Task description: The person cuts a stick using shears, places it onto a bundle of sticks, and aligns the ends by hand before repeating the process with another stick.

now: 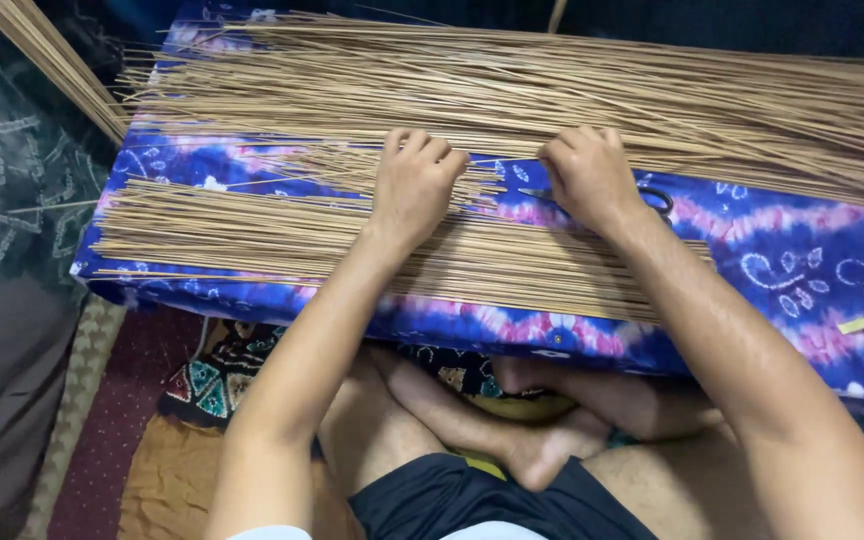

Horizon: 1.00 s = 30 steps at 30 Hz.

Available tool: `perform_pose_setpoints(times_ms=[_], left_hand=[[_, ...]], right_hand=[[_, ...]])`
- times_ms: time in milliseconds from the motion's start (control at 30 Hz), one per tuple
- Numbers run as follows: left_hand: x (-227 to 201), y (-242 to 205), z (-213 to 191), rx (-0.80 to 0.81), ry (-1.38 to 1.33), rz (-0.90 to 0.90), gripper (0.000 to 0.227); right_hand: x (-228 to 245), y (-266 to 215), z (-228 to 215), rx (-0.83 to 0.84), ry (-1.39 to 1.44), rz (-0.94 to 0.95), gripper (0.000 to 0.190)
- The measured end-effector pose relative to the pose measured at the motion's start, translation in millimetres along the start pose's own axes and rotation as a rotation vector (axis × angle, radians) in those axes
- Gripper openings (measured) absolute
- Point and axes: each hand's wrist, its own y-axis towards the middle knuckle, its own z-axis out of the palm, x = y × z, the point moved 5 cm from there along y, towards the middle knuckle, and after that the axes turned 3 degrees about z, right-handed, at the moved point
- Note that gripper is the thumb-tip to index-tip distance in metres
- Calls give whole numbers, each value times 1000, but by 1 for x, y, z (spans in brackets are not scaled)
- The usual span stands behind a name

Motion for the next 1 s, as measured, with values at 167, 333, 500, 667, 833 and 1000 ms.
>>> perform_pose_setpoints(times_ms=[167, 333, 500, 667, 833, 1000], left_hand=[[-16, 8, -8, -20, -7, 21, 10], [6, -25, -27, 26, -26, 19, 10], [9, -37, -40, 76, -23, -46, 18], [-37, -7, -26, 36, -75, -14, 17], [-69, 11, -25, -32, -115, 31, 19], [-39, -17, -36, 3, -113, 20, 21]], right_hand=[[4, -17, -21, -15, 2, -2, 5], [-59, -70, -13, 47, -79, 94, 6], [-64, -89, -35, 68, -116, 133, 8], [-3, -62, -56, 14, -13, 76, 4], [33, -57, -63, -76, 43, 10, 4], [-6, -90, -78, -11, 32, 93, 3]])
